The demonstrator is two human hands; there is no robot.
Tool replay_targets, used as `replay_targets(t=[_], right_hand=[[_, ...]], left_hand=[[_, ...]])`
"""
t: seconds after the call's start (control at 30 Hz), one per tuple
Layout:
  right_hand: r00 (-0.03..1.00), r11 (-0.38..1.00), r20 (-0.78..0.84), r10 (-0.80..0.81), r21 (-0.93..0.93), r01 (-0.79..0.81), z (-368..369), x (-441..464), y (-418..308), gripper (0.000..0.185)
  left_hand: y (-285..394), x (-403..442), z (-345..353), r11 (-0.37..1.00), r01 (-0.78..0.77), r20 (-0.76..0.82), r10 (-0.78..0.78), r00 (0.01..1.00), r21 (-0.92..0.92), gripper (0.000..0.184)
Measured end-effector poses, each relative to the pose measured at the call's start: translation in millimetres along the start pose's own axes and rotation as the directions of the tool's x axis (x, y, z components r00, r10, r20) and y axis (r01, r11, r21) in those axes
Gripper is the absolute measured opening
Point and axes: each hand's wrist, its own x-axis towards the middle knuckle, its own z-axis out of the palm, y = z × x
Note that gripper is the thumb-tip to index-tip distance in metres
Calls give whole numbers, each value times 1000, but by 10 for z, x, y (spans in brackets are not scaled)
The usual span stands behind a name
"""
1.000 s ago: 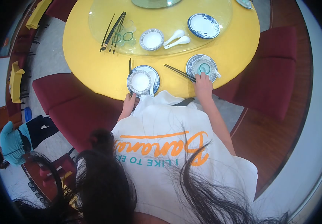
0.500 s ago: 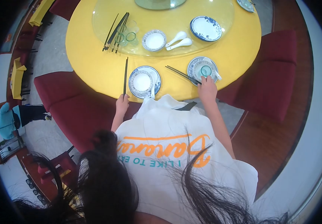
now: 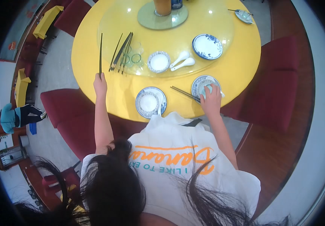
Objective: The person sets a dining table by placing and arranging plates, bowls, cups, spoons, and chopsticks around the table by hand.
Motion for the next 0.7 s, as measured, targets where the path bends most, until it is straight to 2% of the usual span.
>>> replay_targets(t=[0.07,0.17,0.3,0.4,0.53,0.7], right_hand=[[1000,1000,-7,-2,-10,2,-22,82,15,35],[999,999,11,44,-29,-43,-80,106,7,37],[992,989,5,126,-78,-125,-143,111,-16,38],[982,978,14,187,-96,-185,-194,51,-47,40],[972,965,31,234,-130,-229,-199,41,-69,40],[977,970,49,210,-133,-202,-116,59,-84,37]], left_hand=[[59,316,87,999,15,10,-15,1000,37,25],[30,718,286,980,-35,-19,39,999,195,24],[28,1102,567,966,38,13,-42,999,254,21],[-106,1286,756,950,-46,68,26,997,310,19],[-277,1418,1026,944,-89,136,47,990,318,19],[-409,1488,1275,937,-151,252,71,965,315,18]])
